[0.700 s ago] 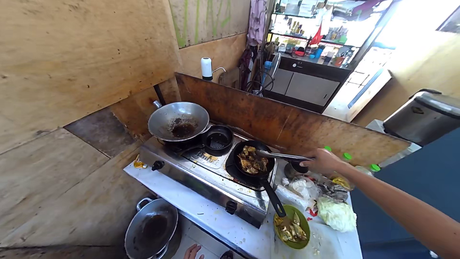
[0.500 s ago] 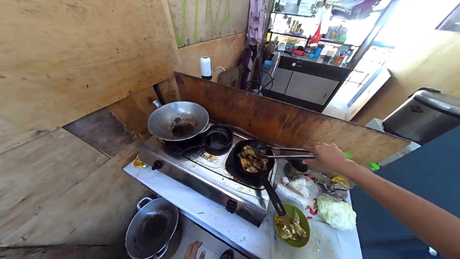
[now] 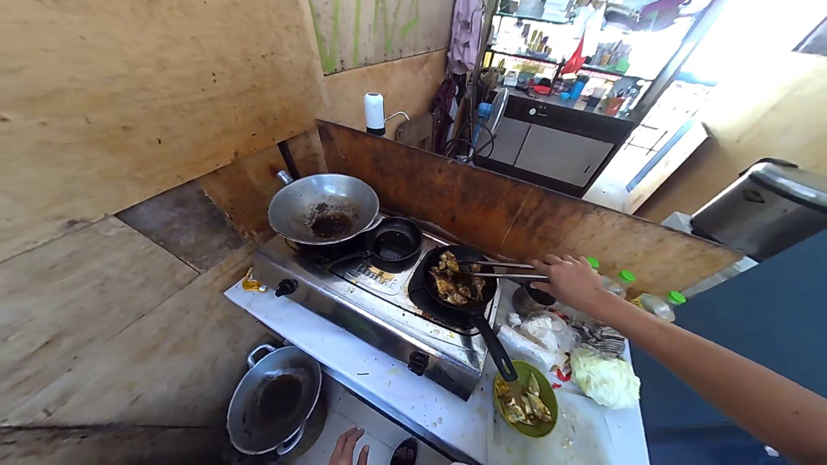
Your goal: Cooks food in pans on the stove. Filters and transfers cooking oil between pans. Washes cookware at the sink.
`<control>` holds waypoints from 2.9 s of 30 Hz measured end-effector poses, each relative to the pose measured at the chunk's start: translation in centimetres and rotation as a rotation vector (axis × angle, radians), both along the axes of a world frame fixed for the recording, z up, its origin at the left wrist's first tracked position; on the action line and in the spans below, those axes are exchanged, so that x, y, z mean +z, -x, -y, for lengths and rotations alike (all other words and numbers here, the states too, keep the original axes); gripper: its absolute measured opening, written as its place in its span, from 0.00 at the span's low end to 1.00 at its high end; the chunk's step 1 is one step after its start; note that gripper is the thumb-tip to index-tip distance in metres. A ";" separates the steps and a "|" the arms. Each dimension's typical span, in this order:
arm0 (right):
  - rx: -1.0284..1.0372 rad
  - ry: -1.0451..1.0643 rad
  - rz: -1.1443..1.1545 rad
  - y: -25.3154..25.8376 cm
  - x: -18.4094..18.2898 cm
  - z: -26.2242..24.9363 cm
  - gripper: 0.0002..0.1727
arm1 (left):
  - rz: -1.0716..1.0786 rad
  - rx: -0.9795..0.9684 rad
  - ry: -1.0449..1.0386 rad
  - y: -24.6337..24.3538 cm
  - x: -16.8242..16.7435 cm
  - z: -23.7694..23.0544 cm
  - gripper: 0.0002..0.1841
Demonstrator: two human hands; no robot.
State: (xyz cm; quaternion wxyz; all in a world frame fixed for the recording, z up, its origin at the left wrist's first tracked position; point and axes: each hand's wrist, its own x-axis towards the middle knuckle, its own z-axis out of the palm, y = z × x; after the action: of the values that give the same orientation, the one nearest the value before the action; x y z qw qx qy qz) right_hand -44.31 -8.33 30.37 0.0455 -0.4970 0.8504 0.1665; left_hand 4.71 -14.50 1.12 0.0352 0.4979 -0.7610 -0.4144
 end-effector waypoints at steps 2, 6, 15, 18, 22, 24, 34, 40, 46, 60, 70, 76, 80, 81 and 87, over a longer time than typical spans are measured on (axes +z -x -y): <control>-0.100 0.051 0.173 1.1 0.4 -0.6 0.27 | -0.002 0.008 0.006 -0.3 -0.4 -0.2 0.21; -0.357 0.117 0.685 4.2 -0.5 -2.2 0.21 | -0.001 0.002 0.004 -0.5 -0.8 -0.3 0.21; -0.318 0.086 0.383 3.2 3.0 -4.4 0.28 | 0.013 -0.011 -0.020 0.1 -1.0 0.2 0.22; -0.198 0.038 0.183 0.8 4.2 -3.8 0.32 | 0.029 -0.033 -0.022 0.5 -1.0 0.5 0.22; -0.047 -0.001 0.055 -1.9 3.1 -2.0 0.33 | 0.037 -0.054 -0.023 1.2 -0.5 0.9 0.22; -0.031 -0.020 0.022 -2.1 2.3 -1.0 0.32 | 0.033 -0.058 -0.007 1.4 -0.5 1.1 0.22; -0.330 0.140 0.490 3.2 0.6 -1.9 0.24 | 0.027 0.001 -0.012 -0.4 -0.8 0.8 0.22; -0.219 0.138 0.214 1.0 2.9 -2.7 0.29 | 0.055 -0.009 -0.038 -0.4 -1.3 0.4 0.22; -0.117 0.040 0.127 -1.7 0.4 -2.1 0.34 | 0.039 -0.057 -0.003 1.6 -0.2 1.5 0.22; -0.292 0.581 0.586 -0.3 -6.2 -14.0 0.32 | -0.126 -0.108 0.075 7.2 2.3 1.3 0.18; -0.211 0.062 0.117 -3.7 1.6 -5.8 0.27 | -0.311 -0.105 0.273 10.8 4.7 1.2 0.16; -0.215 0.015 0.106 -5.8 1.9 -1.5 0.22 | -0.339 -0.027 0.296 7.5 2.9 -0.1 0.15; -0.189 0.140 0.126 -4.4 1.1 -1.8 0.27 | -0.316 0.043 0.242 5.5 1.5 -1.1 0.16; -0.192 0.191 0.127 -4.0 0.8 -2.5 0.29 | -0.306 0.053 0.231 5.3 1.4 -1.2 0.16; -0.305 0.617 0.304 -2.3 -6.6 -14.2 0.54 | -0.315 0.057 0.271 5.7 1.4 -0.9 0.16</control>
State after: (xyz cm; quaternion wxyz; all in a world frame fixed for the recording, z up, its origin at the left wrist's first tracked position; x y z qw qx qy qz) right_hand -41.99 5.90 23.75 0.0435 -0.3742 0.9083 -0.1819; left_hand -0.99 -13.55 2.56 0.2320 0.4389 -0.7806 -0.3798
